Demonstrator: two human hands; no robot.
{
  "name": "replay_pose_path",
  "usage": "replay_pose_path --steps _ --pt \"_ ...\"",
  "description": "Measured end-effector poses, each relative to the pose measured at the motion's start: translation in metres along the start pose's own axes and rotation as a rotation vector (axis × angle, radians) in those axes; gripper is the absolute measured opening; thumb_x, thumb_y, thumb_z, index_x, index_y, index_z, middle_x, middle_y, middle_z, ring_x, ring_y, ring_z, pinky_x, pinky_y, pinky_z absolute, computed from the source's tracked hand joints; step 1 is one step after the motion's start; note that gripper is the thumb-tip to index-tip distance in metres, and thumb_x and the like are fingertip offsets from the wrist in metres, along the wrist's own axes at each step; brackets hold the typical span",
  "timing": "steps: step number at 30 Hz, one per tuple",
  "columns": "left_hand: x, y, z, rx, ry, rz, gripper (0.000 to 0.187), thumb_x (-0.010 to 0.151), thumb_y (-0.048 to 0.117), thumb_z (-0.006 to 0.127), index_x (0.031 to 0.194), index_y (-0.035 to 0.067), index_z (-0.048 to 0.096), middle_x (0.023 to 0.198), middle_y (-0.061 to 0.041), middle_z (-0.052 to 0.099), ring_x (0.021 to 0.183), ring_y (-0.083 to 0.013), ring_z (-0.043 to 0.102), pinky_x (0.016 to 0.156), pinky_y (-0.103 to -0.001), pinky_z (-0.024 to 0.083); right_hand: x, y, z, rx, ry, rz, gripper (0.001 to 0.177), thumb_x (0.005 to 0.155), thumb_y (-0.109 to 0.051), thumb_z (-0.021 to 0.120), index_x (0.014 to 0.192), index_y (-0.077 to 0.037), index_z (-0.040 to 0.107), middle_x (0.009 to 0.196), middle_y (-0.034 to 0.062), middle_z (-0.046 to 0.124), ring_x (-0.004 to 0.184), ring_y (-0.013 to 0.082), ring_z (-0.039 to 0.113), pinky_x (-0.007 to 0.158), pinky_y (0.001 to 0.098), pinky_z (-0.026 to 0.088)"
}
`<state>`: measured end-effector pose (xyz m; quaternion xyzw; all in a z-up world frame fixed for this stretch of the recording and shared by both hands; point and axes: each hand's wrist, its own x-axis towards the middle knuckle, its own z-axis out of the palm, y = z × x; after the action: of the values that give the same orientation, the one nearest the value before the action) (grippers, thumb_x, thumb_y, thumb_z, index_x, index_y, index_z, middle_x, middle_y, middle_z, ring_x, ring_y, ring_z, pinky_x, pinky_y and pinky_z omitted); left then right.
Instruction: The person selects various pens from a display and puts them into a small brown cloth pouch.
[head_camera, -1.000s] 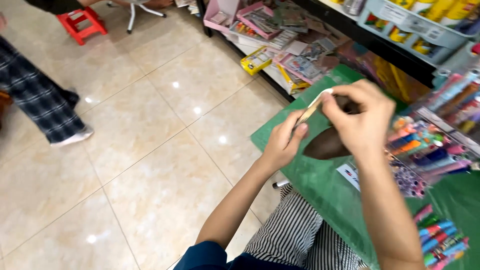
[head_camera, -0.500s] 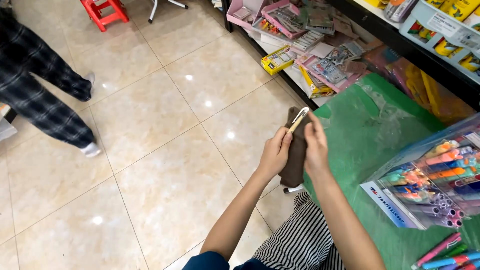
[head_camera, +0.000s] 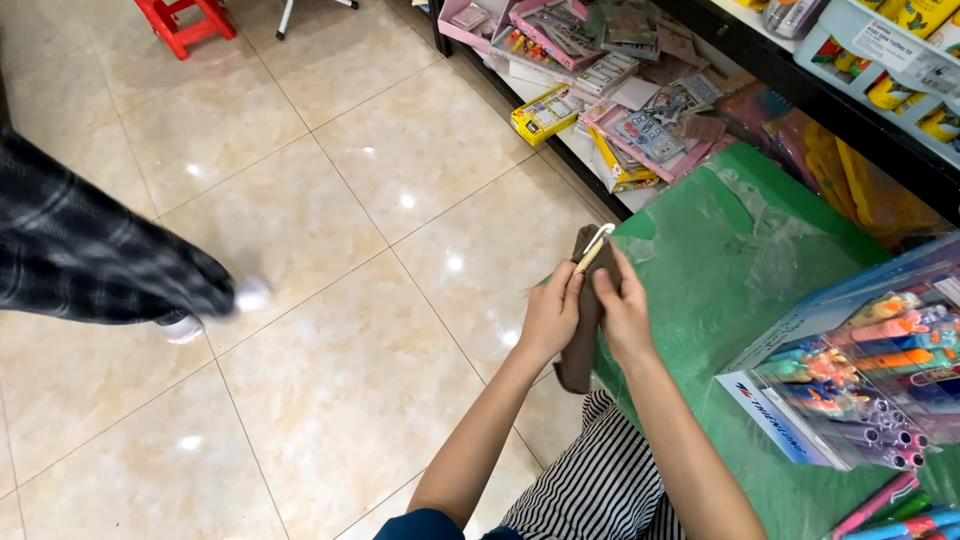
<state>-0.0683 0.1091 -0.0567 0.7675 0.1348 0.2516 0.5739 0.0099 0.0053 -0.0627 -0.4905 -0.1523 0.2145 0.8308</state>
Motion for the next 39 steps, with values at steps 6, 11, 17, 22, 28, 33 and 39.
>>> replay_pose_path --steps 6,11,17,22,28,33,39 --pt "-0.001 -0.008 -0.003 0.095 -0.06 0.081 0.01 0.104 0.016 0.05 0.11 0.007 0.053 0.076 -0.024 0.061 0.073 -0.0465 0.062 0.061 -0.051 0.045 0.006 0.001 -0.011 -0.316 -0.083 -0.058 0.052 0.096 -0.018 0.071 0.143 -0.001 0.054 0.125 0.0049 0.067 0.111 0.0122 0.064 0.097 0.0286 0.052" --pt "0.001 -0.008 -0.008 0.082 -0.087 0.13 0.008 0.105 0.015 0.05 0.105 0.006 0.051 0.076 -0.024 0.061 0.074 -0.0476 0.061 0.061 -0.051 0.045 0.01 0.003 -0.008 -0.374 -0.026 -0.071 0.049 0.091 -0.02 0.078 0.133 -0.001 0.061 0.115 0.0031 0.07 0.102 0.011 0.065 0.09 0.028 0.054" --pt "0.0 0.003 -0.01 0.18 -0.064 0.159 0.009 0.105 0.016 0.05 0.103 0.007 0.05 0.073 -0.025 0.06 0.072 -0.0485 0.061 0.06 -0.054 0.045 0.009 -0.003 0.002 -0.342 0.06 -0.156 0.044 0.092 -0.025 0.079 0.126 0.0 0.064 0.109 0.0026 0.07 0.096 0.0102 0.064 0.084 0.0266 0.054" --pt "-0.004 0.006 -0.011 0.298 -0.071 0.153 0.011 0.104 0.017 0.053 0.1 0.007 0.05 0.07 -0.023 0.062 0.07 -0.0469 0.062 0.059 -0.055 0.045 0.012 -0.018 0.008 -0.46 0.111 -0.303 0.043 0.097 -0.028 0.075 0.128 0.0 0.062 0.107 0.0017 0.068 0.095 0.0102 0.064 0.083 0.0263 0.053" --pt "-0.003 0.014 -0.017 0.239 -0.07 0.213 0.009 0.103 0.016 0.054 0.101 0.008 0.052 0.071 -0.022 0.062 0.069 -0.0465 0.062 0.057 -0.054 0.045 0.009 -0.031 0.014 -0.731 0.115 -0.409 0.036 0.104 -0.033 0.065 0.12 -0.002 0.061 0.09 0.0059 0.07 0.081 0.013 0.066 0.072 0.0289 0.054" --pt "-0.007 0.009 -0.016 0.203 -0.094 0.194 0.012 0.105 0.018 0.054 0.1 0.007 0.052 0.071 -0.021 0.061 0.07 -0.045 0.062 0.059 -0.051 0.046 0.012 -0.034 0.01 -0.776 0.115 -0.445 0.037 0.109 -0.038 0.056 0.11 -0.002 0.064 0.09 0.0075 0.072 0.081 0.0134 0.067 0.074 0.0296 0.054" --pt "-0.007 0.008 -0.018 0.097 -0.17 0.078 0.021 0.106 0.024 0.053 0.096 0.005 0.054 0.071 -0.019 0.059 0.066 -0.0388 0.059 0.06 -0.044 0.046 0.029 -0.006 -0.029 -0.412 0.019 -0.261 0.042 0.113 -0.04 0.047 0.108 -0.002 0.064 0.099 0.0089 0.069 0.09 0.0142 0.063 0.082 0.0289 0.051"
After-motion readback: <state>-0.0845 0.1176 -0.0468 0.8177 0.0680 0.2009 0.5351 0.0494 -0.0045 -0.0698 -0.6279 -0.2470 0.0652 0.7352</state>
